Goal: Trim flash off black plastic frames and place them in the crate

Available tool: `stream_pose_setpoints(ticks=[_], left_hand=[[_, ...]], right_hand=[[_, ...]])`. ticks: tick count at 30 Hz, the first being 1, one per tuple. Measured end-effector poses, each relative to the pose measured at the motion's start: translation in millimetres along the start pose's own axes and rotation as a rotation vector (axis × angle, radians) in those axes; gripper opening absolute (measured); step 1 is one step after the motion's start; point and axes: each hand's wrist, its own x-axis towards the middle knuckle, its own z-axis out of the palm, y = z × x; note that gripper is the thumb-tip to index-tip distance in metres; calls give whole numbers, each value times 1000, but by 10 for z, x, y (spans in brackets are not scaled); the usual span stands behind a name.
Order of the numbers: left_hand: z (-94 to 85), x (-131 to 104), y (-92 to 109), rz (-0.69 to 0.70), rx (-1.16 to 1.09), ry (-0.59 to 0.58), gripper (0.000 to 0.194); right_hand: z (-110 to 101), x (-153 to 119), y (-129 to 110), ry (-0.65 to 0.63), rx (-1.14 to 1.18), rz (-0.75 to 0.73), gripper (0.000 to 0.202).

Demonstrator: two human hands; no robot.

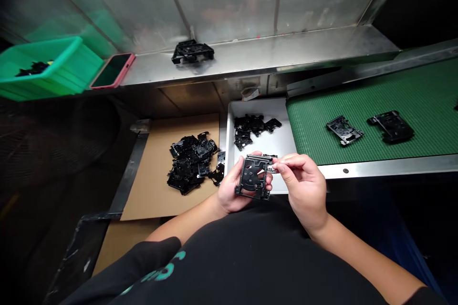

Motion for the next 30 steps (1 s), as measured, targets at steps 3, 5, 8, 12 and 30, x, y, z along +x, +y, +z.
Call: stream_pose_setpoints(ticks=[3, 5, 8, 12, 30], left_hand=[[-1, -117, 53, 31, 11, -9, 48], [-9, -185, 83, 43, 28, -13, 49], [-29, -275, 111, 40, 49, -21, 51], [-50, -371, 125, 38, 48, -24, 51], [-1679, -480, 1172, 268, 1605, 1022, 53]], right_hand=[[78, -43, 8, -15, 45, -36, 8], [121, -68, 9, -22, 68, -43, 8], [189, -102, 2, -35, 77, -41, 9], [273, -143, 7, -52, 91, -39, 9], [140, -241, 198, -116, 39, 119, 7]])
